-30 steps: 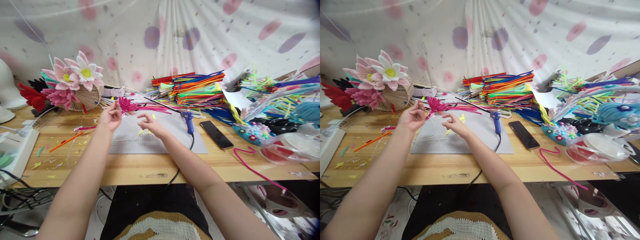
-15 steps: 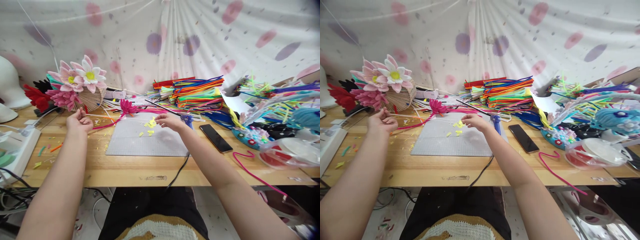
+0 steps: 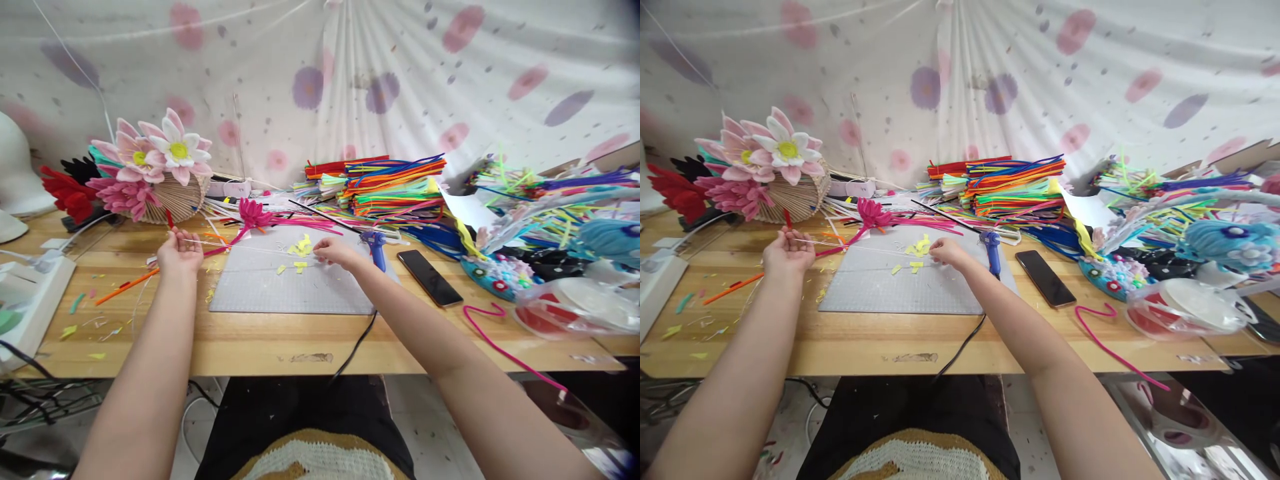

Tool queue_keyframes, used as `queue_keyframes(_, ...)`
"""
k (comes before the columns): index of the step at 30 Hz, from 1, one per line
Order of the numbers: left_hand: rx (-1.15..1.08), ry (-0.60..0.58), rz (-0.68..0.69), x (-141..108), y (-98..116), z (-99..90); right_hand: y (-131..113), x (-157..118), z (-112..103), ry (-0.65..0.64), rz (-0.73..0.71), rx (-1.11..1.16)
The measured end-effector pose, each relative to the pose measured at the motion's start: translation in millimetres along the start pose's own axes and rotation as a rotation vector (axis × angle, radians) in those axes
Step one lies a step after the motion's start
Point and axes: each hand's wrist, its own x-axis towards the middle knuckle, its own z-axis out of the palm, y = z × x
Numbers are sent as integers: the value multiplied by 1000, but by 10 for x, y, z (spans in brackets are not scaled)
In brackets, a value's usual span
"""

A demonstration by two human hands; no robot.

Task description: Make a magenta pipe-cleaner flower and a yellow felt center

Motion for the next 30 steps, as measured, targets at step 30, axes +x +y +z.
queue_keyframes(30, -89, -183, -72, 18, -209, -261, 552, 163, -1787, 99, 120, -1123)
